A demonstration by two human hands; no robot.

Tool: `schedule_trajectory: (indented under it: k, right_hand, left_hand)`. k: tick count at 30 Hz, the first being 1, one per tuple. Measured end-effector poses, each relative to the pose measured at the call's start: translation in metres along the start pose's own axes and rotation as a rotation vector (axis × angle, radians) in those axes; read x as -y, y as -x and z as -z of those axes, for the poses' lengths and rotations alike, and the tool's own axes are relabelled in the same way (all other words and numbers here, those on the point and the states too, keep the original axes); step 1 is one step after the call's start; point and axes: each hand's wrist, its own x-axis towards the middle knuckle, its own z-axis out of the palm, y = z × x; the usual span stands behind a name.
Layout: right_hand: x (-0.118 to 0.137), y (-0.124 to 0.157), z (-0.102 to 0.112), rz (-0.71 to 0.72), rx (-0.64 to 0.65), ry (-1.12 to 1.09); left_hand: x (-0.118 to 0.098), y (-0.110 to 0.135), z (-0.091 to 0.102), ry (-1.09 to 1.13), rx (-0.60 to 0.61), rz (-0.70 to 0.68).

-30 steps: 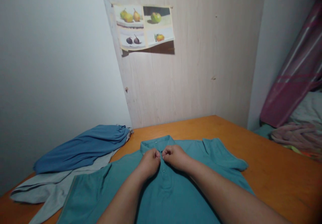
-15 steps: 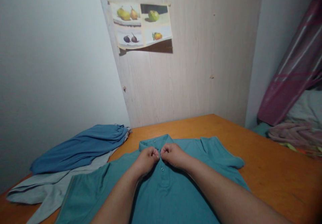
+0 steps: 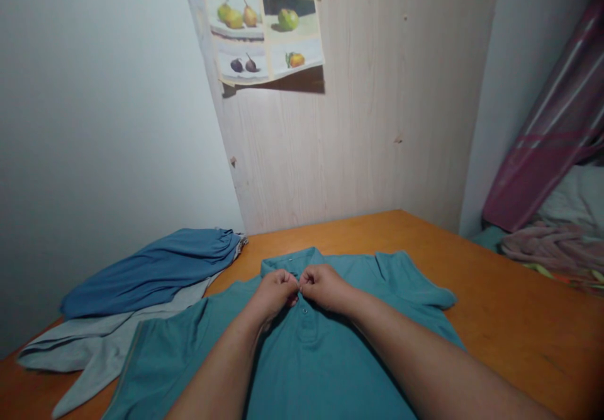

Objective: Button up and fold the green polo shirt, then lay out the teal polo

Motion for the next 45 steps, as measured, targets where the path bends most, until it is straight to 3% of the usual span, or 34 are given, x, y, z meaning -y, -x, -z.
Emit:
schedule_trajectory:
  k: [13,26,31,35,42,45]
  right_hand:
    - [-0.004,-0.002,-0.001,0.004,0.049,-0.126]
    - [-0.001,-0.003,-0.001,-0.109,0.129,-0.427]
    - [-0.002,-0.008,-0.003,-0.131,0.066,-0.321]
    - [0.001,-0.01,0.001,-0.202,0.095,-0.332]
    - [0.015,-0.008,0.013,-0.427,0.13,-0.258]
    - [0.018,-0.007,0.012,-0.409,0.11,-0.226]
  left_hand:
    - [-0.001,-0.007,-0.003,0.077,-0.2,0.142]
    - [-0.005,-0.004,-0.002,0.08,-0.221,0.129]
    - [-0.004,-0.002,-0.005,0.144,-0.161,0.045]
    - [-0.001,-0.003,-0.007,0.099,-0.107,-0.067]
    - [0.002,-0.004,-0.008,-0.329,-0.101,-0.338]
    - [0.003,-0.003,-0.006,-0.513,-0.102,-0.394]
